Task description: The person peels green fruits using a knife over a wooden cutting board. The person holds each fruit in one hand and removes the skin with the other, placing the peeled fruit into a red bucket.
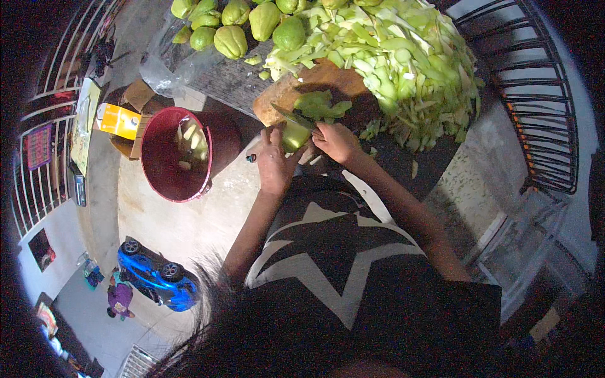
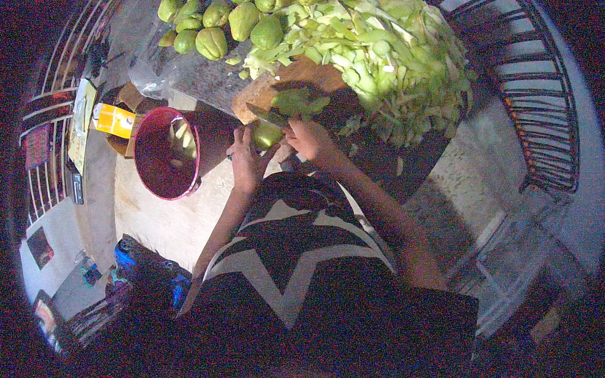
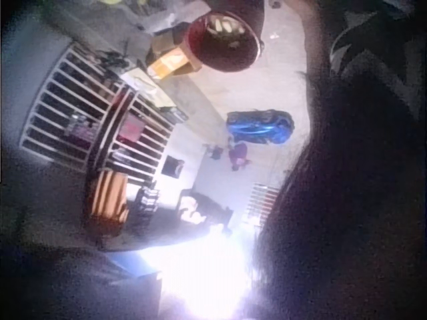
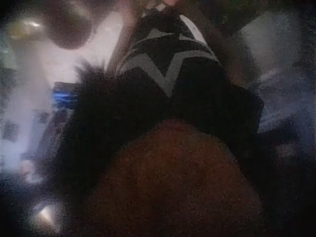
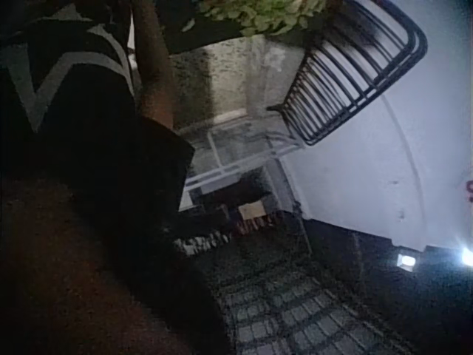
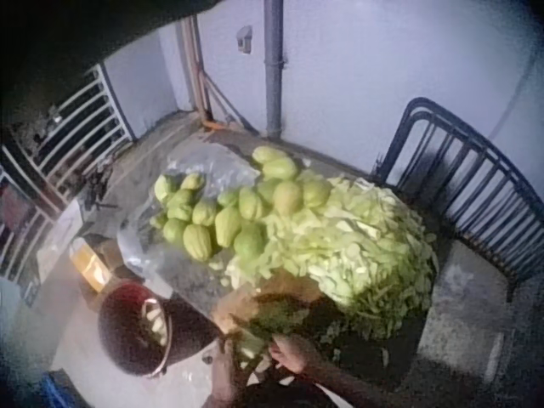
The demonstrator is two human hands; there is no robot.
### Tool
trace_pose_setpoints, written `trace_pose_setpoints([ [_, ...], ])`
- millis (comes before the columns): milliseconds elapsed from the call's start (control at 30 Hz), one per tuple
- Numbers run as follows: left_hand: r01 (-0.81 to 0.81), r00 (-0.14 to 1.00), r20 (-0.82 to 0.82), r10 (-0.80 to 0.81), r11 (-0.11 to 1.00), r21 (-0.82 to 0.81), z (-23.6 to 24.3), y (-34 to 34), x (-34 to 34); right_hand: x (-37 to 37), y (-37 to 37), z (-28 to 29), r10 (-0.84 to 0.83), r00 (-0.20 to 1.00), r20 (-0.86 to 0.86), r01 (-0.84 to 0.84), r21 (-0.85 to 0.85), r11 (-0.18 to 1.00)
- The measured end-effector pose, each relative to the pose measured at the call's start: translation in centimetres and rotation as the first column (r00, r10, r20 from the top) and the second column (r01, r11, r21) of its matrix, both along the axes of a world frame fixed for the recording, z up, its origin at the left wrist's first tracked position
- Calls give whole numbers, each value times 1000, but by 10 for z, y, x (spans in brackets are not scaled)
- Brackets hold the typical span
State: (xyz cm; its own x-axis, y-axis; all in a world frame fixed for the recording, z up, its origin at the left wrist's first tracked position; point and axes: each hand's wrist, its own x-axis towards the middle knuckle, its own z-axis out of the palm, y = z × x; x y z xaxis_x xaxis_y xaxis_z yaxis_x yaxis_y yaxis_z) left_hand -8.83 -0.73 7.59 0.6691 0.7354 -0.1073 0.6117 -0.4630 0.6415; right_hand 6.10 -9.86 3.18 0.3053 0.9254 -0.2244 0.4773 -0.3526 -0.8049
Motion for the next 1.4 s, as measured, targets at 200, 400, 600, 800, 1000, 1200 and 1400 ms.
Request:
trace_pose_setpoints([
  [200, -180, 974, -130, 185, 982, 50, 2, 3, 6, -7, 14, 9, -85, 995, 47, 83, 42, 996],
  [400, -101, 995, -1, 101, 995, 28, -6, 4, 1, -14, 19, -2, -72, 994, 76, 66, 70, 995],
  [600, -100, 995, -27, 101, 995, 25, -17, 0, 0, -12, -1, 44, -52, 996, 71, 46, 84, 995],
  [800, 13, 996, 83, -18, 998, 65, -38, 0, -8, -20, -38, 60, 44, 957, 287, -69, 75, 995],
  [1000, -18, 988, 155, 12, 999, 35, -32, -2, -5, -27, -46, 54, 67, 925, 374, -59, -32, 998],
  [1200, 76, 991, 106, -83, 994, 72, -39, 2, -10, -27, -41, 51, 73, 916, 395, -54, -59, 997],
  [1400, 0, 994, 111, 4, 1000, -30, -39, 3, -5, -24, -22, 51, -5, 938, 348, -48, 142, 989],
])
